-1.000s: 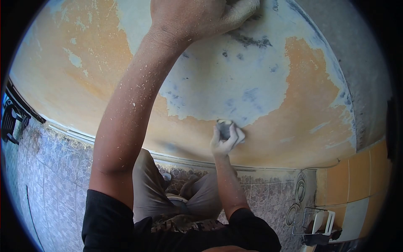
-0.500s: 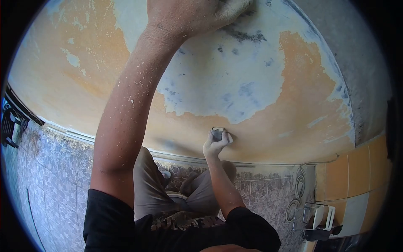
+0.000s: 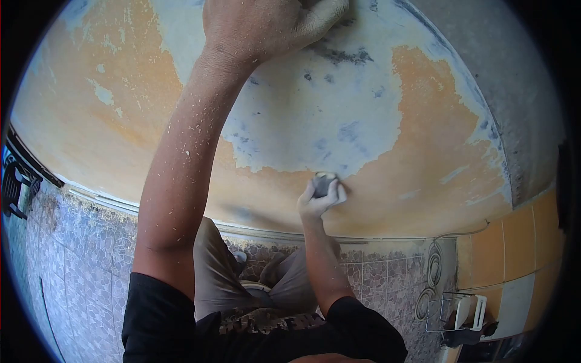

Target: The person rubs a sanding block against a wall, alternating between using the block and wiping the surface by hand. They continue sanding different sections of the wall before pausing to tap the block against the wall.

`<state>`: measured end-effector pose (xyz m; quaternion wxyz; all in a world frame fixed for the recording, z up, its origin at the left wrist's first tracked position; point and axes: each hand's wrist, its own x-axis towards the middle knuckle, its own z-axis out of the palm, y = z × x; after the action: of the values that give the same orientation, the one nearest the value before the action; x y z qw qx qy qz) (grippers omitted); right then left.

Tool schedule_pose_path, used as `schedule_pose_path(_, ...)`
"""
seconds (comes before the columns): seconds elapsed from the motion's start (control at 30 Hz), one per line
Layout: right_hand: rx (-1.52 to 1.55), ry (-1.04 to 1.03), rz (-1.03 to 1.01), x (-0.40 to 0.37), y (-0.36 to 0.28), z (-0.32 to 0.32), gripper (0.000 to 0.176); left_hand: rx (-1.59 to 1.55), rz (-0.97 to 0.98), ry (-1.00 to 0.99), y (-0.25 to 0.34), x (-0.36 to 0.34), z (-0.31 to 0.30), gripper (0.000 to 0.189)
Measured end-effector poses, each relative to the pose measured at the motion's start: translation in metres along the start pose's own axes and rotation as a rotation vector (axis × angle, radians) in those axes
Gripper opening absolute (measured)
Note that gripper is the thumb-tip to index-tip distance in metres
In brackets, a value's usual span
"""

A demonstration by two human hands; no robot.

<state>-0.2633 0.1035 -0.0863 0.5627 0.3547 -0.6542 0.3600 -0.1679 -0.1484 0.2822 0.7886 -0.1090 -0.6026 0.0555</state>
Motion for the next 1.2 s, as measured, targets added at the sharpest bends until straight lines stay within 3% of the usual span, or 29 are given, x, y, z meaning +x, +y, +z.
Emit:
schedule_pose_path(0.03, -0.074, -0.128, 0.036, -0.029, -0.006, -0.014, 0.060, -0.002, 0.006, 0.007, 0.002, -0.001, 0.000, 0.037)
schedule_pose_path(0.07, 0.047, -0.160, 0.158, -0.040, -0.005, -0.017, 0.061, -0.023, 0.015, 0.017, 0.001, -0.002, 0.000, 0.037)
schedule_pose_path(0.1, 0.106, -0.119, 0.110, -0.011, -0.002, -0.010, 0.063, -0.035, 0.029, 0.029, -0.002, 0.001, 0.000, 0.038)
schedule_pose_path(0.17, 0.139, 0.013, 0.061, 0.092, -0.007, -0.016, 0.063, -0.036, -0.013, -0.021, 0.001, 0.000, -0.004, 0.038)
schedule_pose_path(0.2, -0.027, 0.146, 0.147, 0.194, -0.018, -0.023, 0.059, -0.033, -0.034, -0.050, 0.004, 0.002, -0.006, 0.038)
schedule_pose_path(0.27, 0.177, 0.274, 0.286, 0.248, -0.025, -0.020, 0.056, 0.011, -0.006, -0.019, 0.000, 0.000, -0.001, 0.038)
schedule_pose_path(0.3, 0.179, 0.268, 0.285, 0.241, -0.024, -0.019, 0.056, 0.015, -0.010, -0.020, 0.001, 0.000, -0.001, 0.038)
schedule_pose_path(0.37, -0.099, 0.211, 0.132, 0.202, -0.018, -0.017, 0.059, -0.060, -0.064, -0.038, 0.005, 0.002, -0.006, 0.039)
schedule_pose_path(0.47, 0.171, 0.213, 0.082, 0.058, -0.008, 0.008, 0.061, -0.036, -0.092, -0.074, 0.005, 0.002, -0.007, 0.039)
schedule_pose_path(0.53, 0.000, -0.010, 0.168, -0.035, -0.001, -0.010, 0.062, -0.038, -0.094, -0.077, 0.007, 0.001, -0.006, 0.039)
schedule_pose_path(0.63, -0.019, -0.053, 0.081, 0.018, 0.008, -0.023, 0.059, -0.027, -0.080, -0.083, 0.002, 0.005, -0.008, 0.039)
schedule_pose_path(0.7, 0.093, 0.141, 0.111, 0.120, 0.001, -0.019, 0.057, -0.033, -0.082, -0.095, 0.004, 0.004, -0.008, 0.038)
schedule_pose_path(0.77, 0.044, 0.194, 0.256, 0.210, -0.010, -0.031, 0.056, -0.035, -0.059, -0.055, 0.004, 0.003, -0.006, 0.037)
schedule_pose_path(0.83, 0.010, 0.224, 0.265, 0.231, -0.009, -0.029, 0.056, -0.047, -0.053, -0.034, 0.004, 0.002, -0.003, 0.037)
schedule_pose_path(0.9, -0.094, 0.222, 0.189, 0.213, -0.008, -0.027, 0.059, -0.056, -0.044, -0.006, 0.005, 0.002, -0.002, 0.036)
schedule_pose_path(0.93, -0.165, 0.188, 0.107, 0.172, -0.005, -0.022, 0.061, -0.009, -0.019, -0.013, 0.006, 0.003, -0.004, 0.036)
schedule_pose_path(1.0, 0.007, 0.102, 0.091, 0.057, 0.004, -0.008, 0.063, 0.033, 0.005, -0.026, 0.004, 0.003, -0.005, 0.036)
schedule_pose_path(1.03, -0.083, -0.037, -0.045, 0.004, 0.009, -0.013, 0.063, 0.020, -0.003, -0.023, 0.001, 0.002, -0.003, 0.036)
schedule_pose_path(1.07, -0.097, -0.115, -0.052, -0.030, 0.012, -0.020, 0.061, 0.004, -0.014, -0.021, 0.001, 0.000, -0.002, 0.036)
schedule_pose_path(1.13, -0.113, -0.189, -0.069, -0.025, 0.011, -0.022, 0.059, -0.001, -0.033, -0.032, 0.006, 0.001, -0.004, 0.036)
schedule_pose_path(1.2, -0.063, -0.024, -0.036, 0.040, 0.010, -0.021, 0.061, 0.000, -0.055, -0.056, 0.007, 0.001, -0.006, 0.036)
